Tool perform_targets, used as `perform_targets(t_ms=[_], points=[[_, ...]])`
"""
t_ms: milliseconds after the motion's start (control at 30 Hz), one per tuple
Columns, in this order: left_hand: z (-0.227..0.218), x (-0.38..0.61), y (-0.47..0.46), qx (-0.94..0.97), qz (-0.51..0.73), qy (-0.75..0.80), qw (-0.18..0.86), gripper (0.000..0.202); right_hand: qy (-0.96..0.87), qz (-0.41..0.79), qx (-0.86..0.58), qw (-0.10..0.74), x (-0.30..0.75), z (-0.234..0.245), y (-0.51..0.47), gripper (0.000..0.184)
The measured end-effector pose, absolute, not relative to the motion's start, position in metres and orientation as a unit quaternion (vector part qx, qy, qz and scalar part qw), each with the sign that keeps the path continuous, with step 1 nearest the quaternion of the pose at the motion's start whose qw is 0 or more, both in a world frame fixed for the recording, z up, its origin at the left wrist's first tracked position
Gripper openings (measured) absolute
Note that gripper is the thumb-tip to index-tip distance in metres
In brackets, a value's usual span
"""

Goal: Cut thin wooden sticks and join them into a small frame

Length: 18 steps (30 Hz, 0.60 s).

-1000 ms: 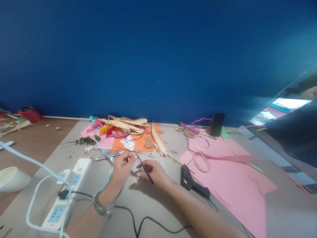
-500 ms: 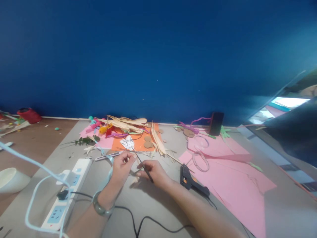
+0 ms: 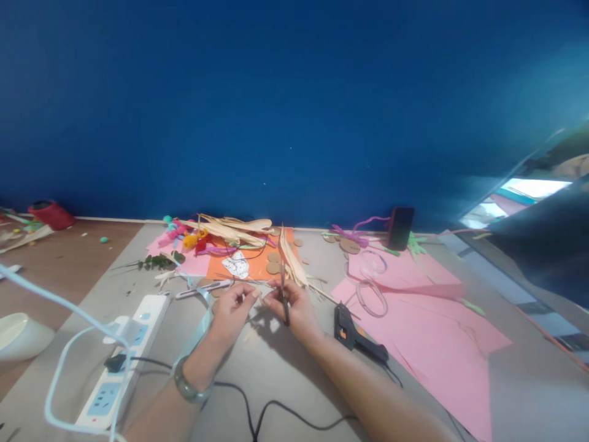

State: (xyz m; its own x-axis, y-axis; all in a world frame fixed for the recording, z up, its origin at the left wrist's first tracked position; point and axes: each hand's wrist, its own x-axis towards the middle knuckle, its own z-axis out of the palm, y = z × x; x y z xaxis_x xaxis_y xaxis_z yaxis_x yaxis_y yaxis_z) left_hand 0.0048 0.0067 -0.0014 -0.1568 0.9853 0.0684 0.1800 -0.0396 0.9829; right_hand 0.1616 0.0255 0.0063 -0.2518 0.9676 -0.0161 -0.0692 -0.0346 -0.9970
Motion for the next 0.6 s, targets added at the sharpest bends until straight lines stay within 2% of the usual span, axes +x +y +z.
perform_targets(t_ms=[200,400,600], points=[[0.0,0.007,0.006,0.494,0.522,0.52,0.462,0.021,-0.532,0.622,-0.396,0.416,0.159,0.012,0.023,0.037],[0.009,0.007,0.002,0.462,0.529,0.428,0.569,0.018,-0.498,0.665,-0.389,0.398,0.16,0.01,0.024,0.032],[0.009,0.007,0.003,0.472,0.54,0.4,0.57,0.018,-0.459,0.686,-0.378,0.42,0.161,0.003,0.026,0.037]])
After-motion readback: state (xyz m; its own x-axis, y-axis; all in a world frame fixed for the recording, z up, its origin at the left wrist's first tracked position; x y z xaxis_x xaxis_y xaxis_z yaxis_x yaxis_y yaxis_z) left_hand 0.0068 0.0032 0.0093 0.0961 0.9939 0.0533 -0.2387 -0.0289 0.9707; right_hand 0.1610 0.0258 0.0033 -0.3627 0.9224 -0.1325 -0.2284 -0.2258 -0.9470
